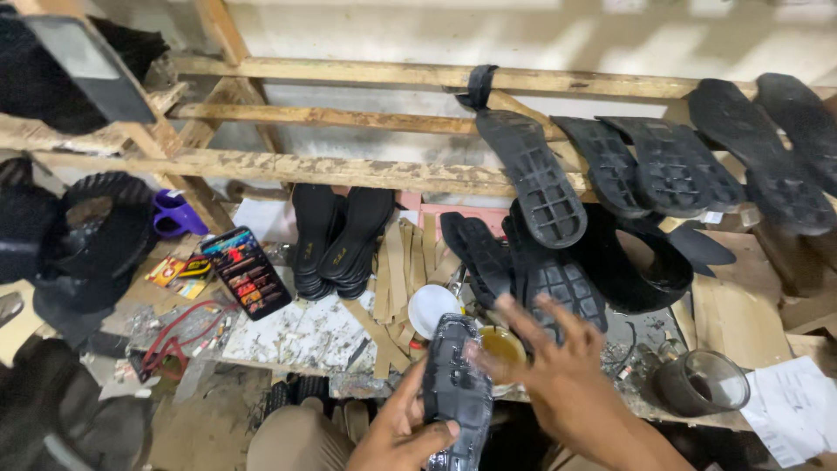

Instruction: The person holds a rubber shoe sole in one hand and spreads adhesive over its bottom surface using their fingers, dipping into a cup of glue. They coat the sole, set it on the workbench with other finished soles, and pick up the next sole to repeat the gluing.

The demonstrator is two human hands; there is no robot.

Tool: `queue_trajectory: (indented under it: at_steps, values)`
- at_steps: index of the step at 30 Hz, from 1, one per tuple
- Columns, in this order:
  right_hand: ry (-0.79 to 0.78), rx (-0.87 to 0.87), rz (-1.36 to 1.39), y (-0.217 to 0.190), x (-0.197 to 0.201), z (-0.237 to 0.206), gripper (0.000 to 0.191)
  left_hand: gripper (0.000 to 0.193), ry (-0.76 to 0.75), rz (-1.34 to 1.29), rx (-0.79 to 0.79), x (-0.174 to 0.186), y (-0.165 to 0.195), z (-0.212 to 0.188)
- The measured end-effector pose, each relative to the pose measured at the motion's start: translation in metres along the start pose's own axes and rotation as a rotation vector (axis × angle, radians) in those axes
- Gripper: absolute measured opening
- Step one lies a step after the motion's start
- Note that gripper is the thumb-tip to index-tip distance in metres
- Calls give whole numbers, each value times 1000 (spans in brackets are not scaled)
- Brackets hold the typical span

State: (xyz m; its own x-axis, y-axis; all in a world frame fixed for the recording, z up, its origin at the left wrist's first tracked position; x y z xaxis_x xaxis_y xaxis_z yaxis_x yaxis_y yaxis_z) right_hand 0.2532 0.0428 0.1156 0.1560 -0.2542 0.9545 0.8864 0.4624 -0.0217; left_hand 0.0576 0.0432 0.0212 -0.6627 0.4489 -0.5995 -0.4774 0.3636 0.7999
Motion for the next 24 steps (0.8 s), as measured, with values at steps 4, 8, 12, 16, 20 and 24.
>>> queue_trajectory:
  at_steps: [4, 8, 12, 16, 20, 24]
  values:
    - [14, 167, 52, -9, -1, 5, 90, 92, -24, -52, -18, -2, 7, -4]
    - [-83, 149, 127, -10, -6, 2, 96, 94, 129, -50, 79, 6, 15, -5]
    - [24, 282, 144, -15, 8, -1, 80, 74, 78, -331, 39, 1, 19, -5]
    - [36, 14, 236, -21, 10, 3, 80, 100, 254, -703, 74, -5, 0, -2]
    - [258, 270, 179, -49, 4, 3, 63, 87, -26, -806, -126, -21, 4, -4]
    - [91, 57, 89, -24, -11, 9, 84, 90, 267, -950, 6, -21, -6, -13]
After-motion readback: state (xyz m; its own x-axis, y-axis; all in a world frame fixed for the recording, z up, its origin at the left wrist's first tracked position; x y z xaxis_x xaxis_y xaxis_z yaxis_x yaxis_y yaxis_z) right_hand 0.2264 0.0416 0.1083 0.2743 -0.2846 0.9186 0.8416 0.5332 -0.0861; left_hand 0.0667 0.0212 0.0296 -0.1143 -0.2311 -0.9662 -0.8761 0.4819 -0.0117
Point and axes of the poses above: each hand's wrist, its own z-axis towards the middle knuckle, its own x-axis out of the back of the hand, y = z × x, the point moved 4 cm from there along z, towards the middle knuckle, and after that the axes turned 3 degrees about -z, right-handed, at the moved point
